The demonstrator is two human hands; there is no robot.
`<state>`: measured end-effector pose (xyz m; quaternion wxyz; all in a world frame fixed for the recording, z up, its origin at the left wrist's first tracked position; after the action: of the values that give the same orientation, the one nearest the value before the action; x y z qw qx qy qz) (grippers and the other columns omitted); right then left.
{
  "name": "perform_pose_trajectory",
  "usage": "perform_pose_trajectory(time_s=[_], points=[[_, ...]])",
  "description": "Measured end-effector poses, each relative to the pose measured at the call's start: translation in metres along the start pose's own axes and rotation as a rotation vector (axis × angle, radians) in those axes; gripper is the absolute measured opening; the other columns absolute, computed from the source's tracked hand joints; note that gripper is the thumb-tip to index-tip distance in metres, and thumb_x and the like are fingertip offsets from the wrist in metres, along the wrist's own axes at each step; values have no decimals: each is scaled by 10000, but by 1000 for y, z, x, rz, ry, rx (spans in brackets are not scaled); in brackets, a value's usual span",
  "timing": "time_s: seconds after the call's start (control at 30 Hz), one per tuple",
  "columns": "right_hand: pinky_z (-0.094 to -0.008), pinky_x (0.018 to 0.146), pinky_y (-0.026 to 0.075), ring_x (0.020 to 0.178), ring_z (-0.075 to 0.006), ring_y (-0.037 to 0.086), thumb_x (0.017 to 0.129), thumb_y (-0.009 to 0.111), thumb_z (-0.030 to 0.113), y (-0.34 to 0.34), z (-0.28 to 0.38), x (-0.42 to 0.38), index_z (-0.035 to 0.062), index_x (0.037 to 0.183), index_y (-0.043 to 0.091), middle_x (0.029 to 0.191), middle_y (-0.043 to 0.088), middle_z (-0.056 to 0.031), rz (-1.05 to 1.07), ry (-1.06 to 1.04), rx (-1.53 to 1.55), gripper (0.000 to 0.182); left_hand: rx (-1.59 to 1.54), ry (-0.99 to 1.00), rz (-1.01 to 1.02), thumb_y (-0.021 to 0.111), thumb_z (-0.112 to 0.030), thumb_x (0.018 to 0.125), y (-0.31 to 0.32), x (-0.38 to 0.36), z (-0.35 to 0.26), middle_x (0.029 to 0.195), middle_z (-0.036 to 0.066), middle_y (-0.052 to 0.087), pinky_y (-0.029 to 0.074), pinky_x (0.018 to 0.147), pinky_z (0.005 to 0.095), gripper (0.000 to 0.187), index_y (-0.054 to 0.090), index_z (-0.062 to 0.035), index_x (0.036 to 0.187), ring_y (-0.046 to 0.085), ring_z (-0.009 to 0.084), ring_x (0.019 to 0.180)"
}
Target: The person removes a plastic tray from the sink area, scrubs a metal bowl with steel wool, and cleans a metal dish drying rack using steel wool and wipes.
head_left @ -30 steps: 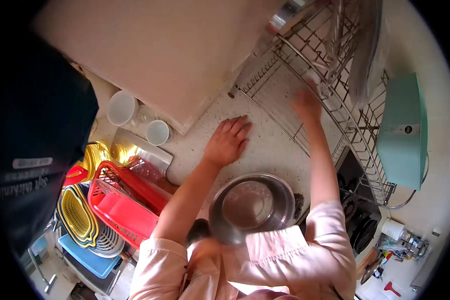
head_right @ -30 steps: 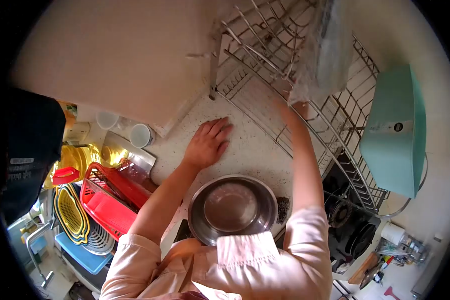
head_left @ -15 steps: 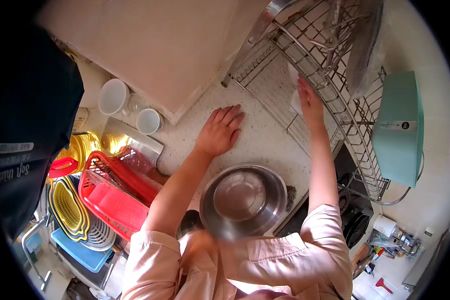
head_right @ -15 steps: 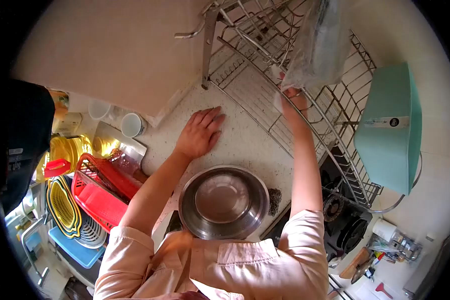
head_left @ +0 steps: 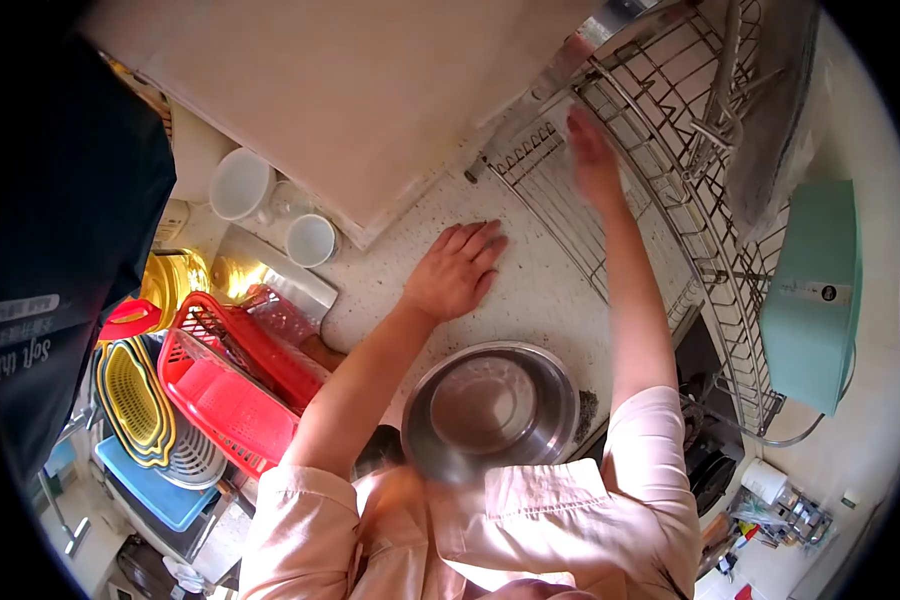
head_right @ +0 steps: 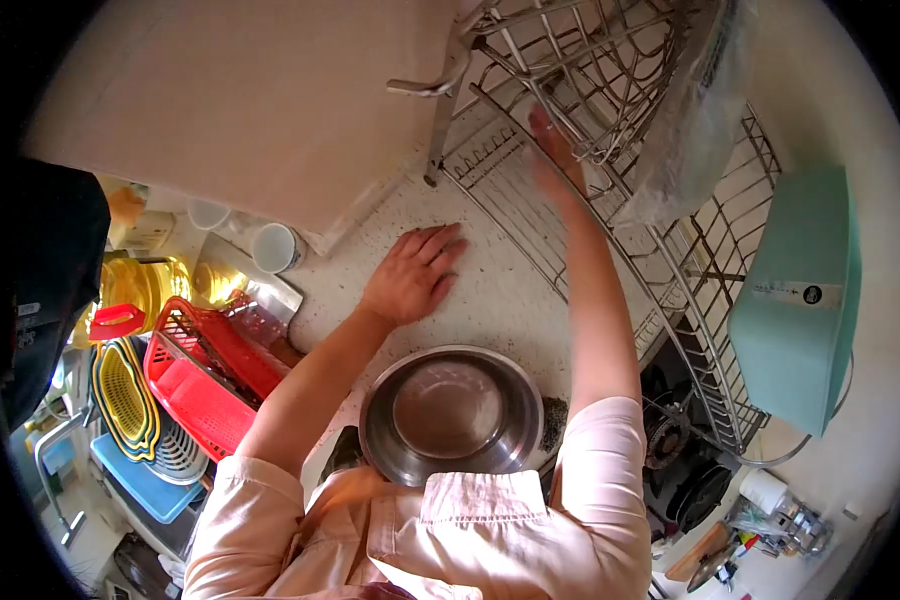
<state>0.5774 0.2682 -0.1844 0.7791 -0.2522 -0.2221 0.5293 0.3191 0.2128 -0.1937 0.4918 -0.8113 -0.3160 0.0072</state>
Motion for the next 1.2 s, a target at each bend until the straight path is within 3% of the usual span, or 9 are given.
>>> perform_pose_trajectory(time_s=[0.1, 0.3, 0.4, 0.53, 0.8, 0.9, 1.0, 1.1, 1.2], points=[[-336, 1039, 302, 1267, -280, 360, 937, 404, 192, 12, 2, -10, 83, 1338, 386, 1419, 330, -47, 100, -323, -399, 416, -11, 8, 6, 579, -195, 785, -2, 0, 0, 1315, 90, 416, 323, 1004, 398, 445, 480, -88, 1205, 407, 260, 1175], [-388, 1075, 207, 1330, -272, 230, 942, 354, 303, -4, 13, -48, 134, 1355, 371, 1435, 303, -36, 90, -226, -884, 447, -4, 5, -13, 586, -195, 774, -1, 0, 0, 1311, 93, 420, 328, 996, 398, 450, 484, -86, 1199, 416, 268, 1161], [-392, 1075, 190, 1332, -259, 224, 947, 319, 330, 11, 28, -5, 155, 1383, 327, 1451, 271, -30, 218, -41, -613, 469, 0, 9, -16, 585, -193, 777, -2, 0, -1, 1310, 93, 421, 328, 995, 397, 447, 484, -85, 1198, 414, 270, 1163], [-392, 1078, 190, 1329, -257, 233, 953, 294, 334, -2, -5, -25, 159, 1398, 285, 1449, 270, -49, 142, -235, -800, 479, -19, 18, -9, 582, -192, 780, -2, -1, 0, 1312, 92, 420, 327, 995, 400, 448, 479, -85, 1202, 412, 268, 1167], [-343, 1081, 220, 1328, -251, 250, 961, 274, 316, 11, 4, 2, 125, 1405, 245, 1440, 281, -74, 211, -58, -647, 484, 14, 5, -2, 577, -197, 788, -3, 1, -3, 1314, 94, 418, 331, 989, 406, 441, 480, -85, 1203, 413, 271, 1165], [-325, 1083, 227, 1323, -248, 264, 963, 269, 306, -18, 9, -34, 106, 1402, 243, 1431, 297, -83, 206, 19, -651, 483, 13, 16, 22, 574, -205, 789, -4, 1, -3, 1319, 92, 414, 327, 994, 403, 446, 478, -87, 1209, 413, 267, 1165], [-327, 1082, 231, 1314, -250, 278, 959, 277, 281, -29, -45, -55, 84, 1384, 281, 1417, 320, -85, 142, 9, -779, 469, 8, 17, -5, 572, -212, 792, 0, 1, -2, 1320, 93, 413, 322, 1001, 398, 440, 482, -87, 1205, 411, 267, 1166], [-327, 1081, 235, 1315, -241, 274, 957, 276, 267, 12, -17, -2, 80, 1376, 303, 1420, 312, -85, 185, -41, -734, 460, 37, 19, 4, 572, -206, 791, -1, 1, -4, 1319, 99, 414, 323, 1001, 399, 448, 476, -87, 1212, 410, 273, 1167], [-322, 1082, 233, 1314, -241, 276, 957, 275, 257, 24, 13, -12, 68, 1379, 293, 1424, 303, -92, 93, -68, -722, 463, 37, 36, 27, 568, -202, 792, -3, 1, -5, 1318, 103, 414, 322, 1000, 406, 464, 460, -89, 1228, 406, 276, 1173]])
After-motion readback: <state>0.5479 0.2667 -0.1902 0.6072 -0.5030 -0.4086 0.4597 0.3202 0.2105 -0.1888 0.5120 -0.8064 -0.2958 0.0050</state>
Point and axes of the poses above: each hand's wrist, its own x-axis towards the middle knuckle, its own y-axis out of the palm, z = x × y, the point moved 4 cm from there along x, towards the middle knuckle
